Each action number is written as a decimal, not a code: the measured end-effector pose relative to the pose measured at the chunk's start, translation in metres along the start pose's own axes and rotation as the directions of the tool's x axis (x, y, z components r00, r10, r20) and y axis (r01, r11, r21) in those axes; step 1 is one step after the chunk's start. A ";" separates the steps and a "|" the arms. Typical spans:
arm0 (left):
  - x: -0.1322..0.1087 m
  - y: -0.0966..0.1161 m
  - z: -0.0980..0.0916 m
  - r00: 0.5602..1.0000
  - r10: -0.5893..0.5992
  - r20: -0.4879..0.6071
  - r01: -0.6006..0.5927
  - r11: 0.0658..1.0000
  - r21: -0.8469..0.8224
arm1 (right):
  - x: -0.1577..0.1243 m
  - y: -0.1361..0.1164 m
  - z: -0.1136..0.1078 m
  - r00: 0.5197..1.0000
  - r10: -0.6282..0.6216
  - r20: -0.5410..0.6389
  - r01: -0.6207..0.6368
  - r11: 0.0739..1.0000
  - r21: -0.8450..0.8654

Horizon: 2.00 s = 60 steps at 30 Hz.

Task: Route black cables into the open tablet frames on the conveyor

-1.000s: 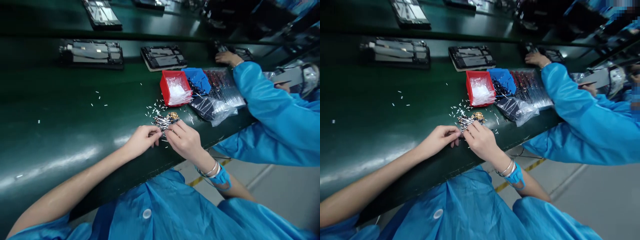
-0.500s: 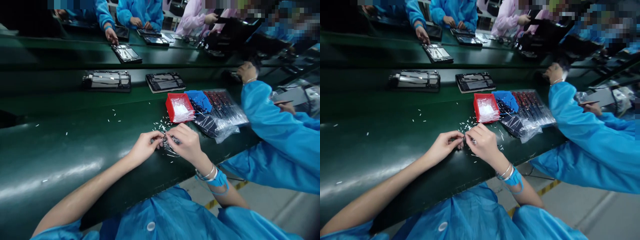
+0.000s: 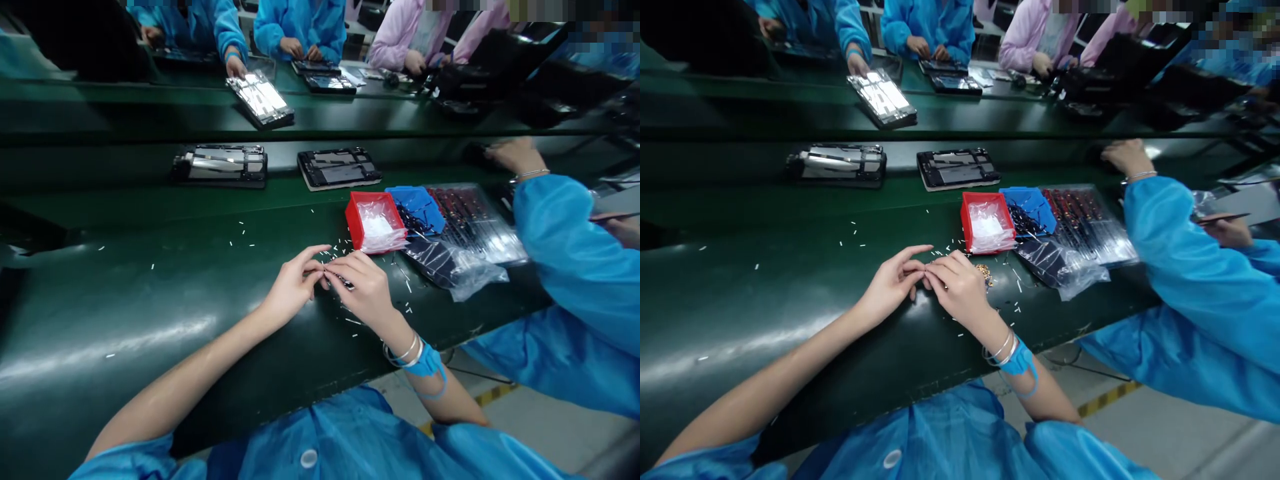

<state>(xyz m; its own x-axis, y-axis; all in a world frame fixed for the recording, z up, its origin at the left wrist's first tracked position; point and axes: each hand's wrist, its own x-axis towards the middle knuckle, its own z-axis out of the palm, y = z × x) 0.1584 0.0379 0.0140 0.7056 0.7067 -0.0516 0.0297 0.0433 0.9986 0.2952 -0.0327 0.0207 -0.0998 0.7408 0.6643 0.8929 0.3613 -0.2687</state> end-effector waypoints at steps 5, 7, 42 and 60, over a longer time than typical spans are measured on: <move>-0.003 0.001 0.000 0.994 0.106 0.039 -0.110 0.988 0.109 | 0.002 0.006 -0.005 1.000 0.008 -0.005 -0.008 0.999 -0.031; -0.003 0.001 -0.001 0.993 0.104 0.058 -0.107 0.992 0.063 | 0.004 0.010 -0.007 1.000 0.005 0.005 -0.004 0.999 -0.037; 0.014 0.002 -0.039 0.983 -0.044 0.179 0.112 0.913 -0.393 | 0.015 0.003 0.013 1.000 -0.002 0.031 0.001 1.000 0.029; 0.084 -0.014 -0.352 0.479 0.309 -0.822 0.347 0.793 0.501 | 0.012 0.030 0.020 0.973 0.202 -0.111 -0.201 0.979 0.017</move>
<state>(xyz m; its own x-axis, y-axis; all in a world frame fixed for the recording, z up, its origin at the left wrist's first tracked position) -0.0317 0.3450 -0.0073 -0.2345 0.9320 0.2762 0.6225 -0.0742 0.7791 0.3123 -0.0021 0.0064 0.1315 0.7310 0.6696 0.8874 0.2143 -0.4082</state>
